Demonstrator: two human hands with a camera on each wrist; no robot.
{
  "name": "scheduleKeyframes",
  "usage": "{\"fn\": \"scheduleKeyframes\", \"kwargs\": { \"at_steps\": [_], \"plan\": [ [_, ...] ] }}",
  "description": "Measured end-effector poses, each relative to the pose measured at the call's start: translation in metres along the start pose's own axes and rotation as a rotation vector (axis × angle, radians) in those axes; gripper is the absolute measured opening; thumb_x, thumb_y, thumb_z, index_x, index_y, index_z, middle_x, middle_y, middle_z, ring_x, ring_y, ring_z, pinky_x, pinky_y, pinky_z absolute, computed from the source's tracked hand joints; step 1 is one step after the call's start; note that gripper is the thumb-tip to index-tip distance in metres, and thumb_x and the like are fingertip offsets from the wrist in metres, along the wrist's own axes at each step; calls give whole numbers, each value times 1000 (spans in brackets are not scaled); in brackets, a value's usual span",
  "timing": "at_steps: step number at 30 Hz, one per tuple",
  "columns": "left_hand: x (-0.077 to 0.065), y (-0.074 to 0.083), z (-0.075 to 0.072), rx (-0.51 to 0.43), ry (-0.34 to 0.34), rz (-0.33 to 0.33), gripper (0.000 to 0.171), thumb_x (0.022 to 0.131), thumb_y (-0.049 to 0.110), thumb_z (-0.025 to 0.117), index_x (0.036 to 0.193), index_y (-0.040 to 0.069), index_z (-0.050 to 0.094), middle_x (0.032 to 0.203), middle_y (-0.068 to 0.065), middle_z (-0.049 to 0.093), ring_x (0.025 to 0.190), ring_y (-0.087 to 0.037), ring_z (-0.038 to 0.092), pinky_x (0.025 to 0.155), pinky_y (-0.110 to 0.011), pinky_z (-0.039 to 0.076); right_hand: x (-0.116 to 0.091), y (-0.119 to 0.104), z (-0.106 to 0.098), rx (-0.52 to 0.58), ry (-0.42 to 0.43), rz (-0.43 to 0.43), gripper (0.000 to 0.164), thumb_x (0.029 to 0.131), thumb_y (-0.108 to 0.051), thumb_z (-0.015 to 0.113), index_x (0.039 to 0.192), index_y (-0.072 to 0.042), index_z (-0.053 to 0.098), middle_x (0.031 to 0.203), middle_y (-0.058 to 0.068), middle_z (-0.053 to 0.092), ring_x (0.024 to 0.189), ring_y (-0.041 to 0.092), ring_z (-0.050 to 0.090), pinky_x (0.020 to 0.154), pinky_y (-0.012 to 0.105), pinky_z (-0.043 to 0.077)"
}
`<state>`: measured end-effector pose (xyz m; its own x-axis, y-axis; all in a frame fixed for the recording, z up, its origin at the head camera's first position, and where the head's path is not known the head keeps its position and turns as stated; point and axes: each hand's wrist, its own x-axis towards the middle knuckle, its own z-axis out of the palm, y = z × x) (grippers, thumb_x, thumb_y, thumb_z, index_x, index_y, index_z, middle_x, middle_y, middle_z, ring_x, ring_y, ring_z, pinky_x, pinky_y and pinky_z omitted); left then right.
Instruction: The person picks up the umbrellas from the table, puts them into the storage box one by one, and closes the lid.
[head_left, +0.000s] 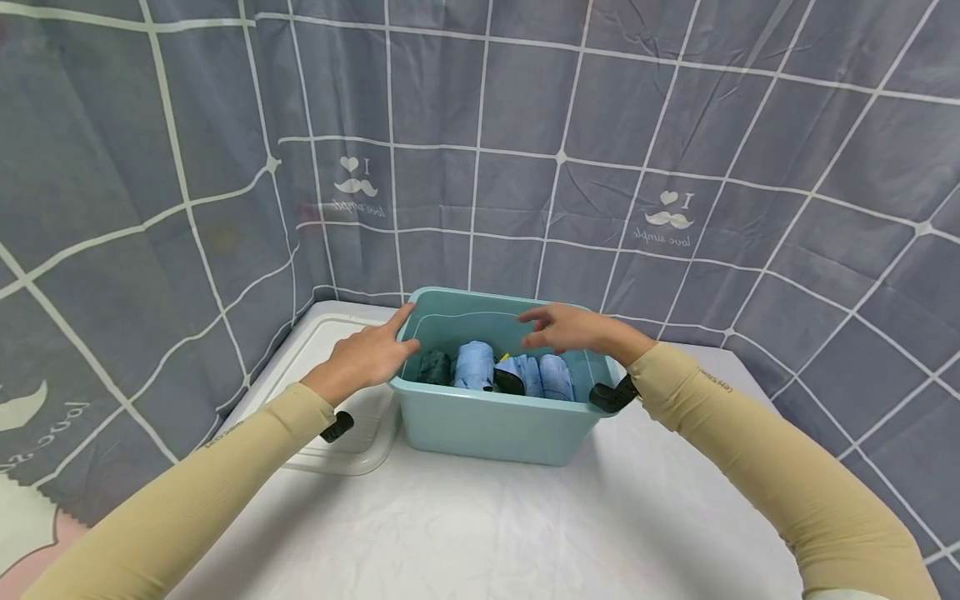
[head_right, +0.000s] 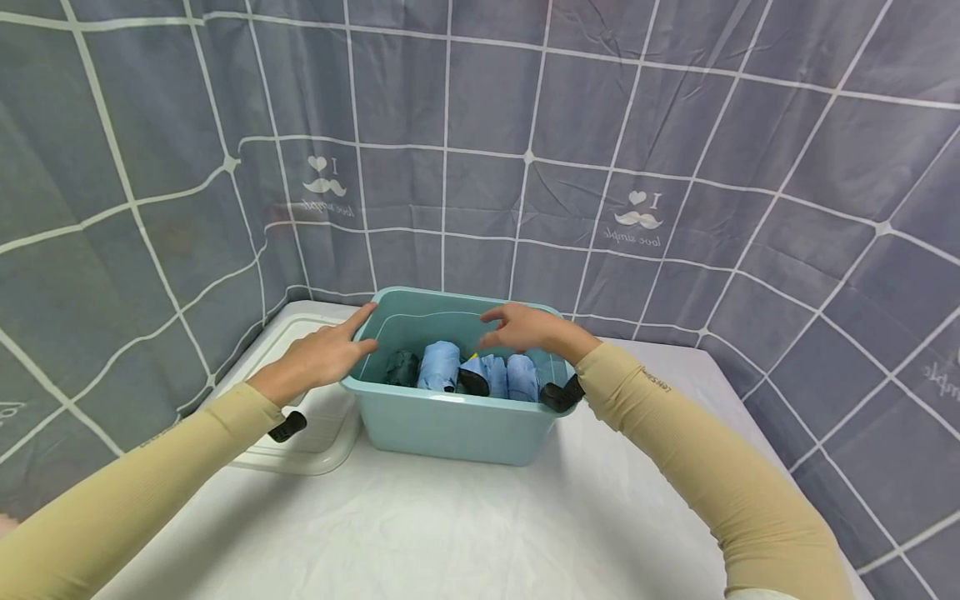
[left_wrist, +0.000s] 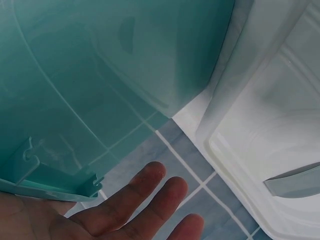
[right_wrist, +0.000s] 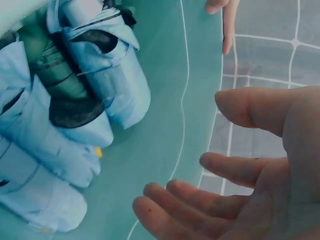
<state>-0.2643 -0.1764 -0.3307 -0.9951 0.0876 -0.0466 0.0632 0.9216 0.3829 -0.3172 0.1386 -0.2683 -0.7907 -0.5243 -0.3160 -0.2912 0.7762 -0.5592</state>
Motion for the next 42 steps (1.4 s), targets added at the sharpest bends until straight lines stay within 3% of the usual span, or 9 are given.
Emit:
{"fn": "scheduleKeyframes", "kwargs": {
  "at_steps": [6, 14, 28, 42],
  "plan": [
    [1, -1, 1, -1, -1, 5, 73, 100, 53, 34, 164, 33, 4, 139, -22, 58, 99, -36, 66, 67, -47, 46, -14, 18, 1, -39, 96, -55, 62, 100, -32, 61, 155, -12, 41, 150, 21, 46, 130, 36, 53, 105, 54, 44],
    [0, 0, -1, -1, -7, -2, 73, 100, 52, 34, 164, 33, 4, 139, -24, 58, 96, -35, 65, 64, -45, 45, -28, 44, 2, 42, 193, -104, 62, 99, -31, 62, 155, -15, 40, 156, 16, 42, 142, 39, 41, 110, 60, 37],
    [0, 1, 0, -2, -5, 0, 73, 100, 52, 34, 164, 34, 3, 144, -23, 54, 101, -37, 65, 67, -47, 46, -55, 69, 11, -18, 412, -128, 64, 96, -34, 66, 154, -19, 43, 158, 14, 40, 144, 41, 37, 109, 65, 35],
    [2, 0, 1, -2, -8, 3, 73, 100, 52, 34, 164, 34, 2, 143, -23, 55, 95, -33, 65, 67, -47, 45, -63, 110, 28, -59, 494, -113, 78, 93, -43, 68, 158, -15, 34, 163, 16, 30, 150, 43, 26, 112, 70, 25]
  ]
}}
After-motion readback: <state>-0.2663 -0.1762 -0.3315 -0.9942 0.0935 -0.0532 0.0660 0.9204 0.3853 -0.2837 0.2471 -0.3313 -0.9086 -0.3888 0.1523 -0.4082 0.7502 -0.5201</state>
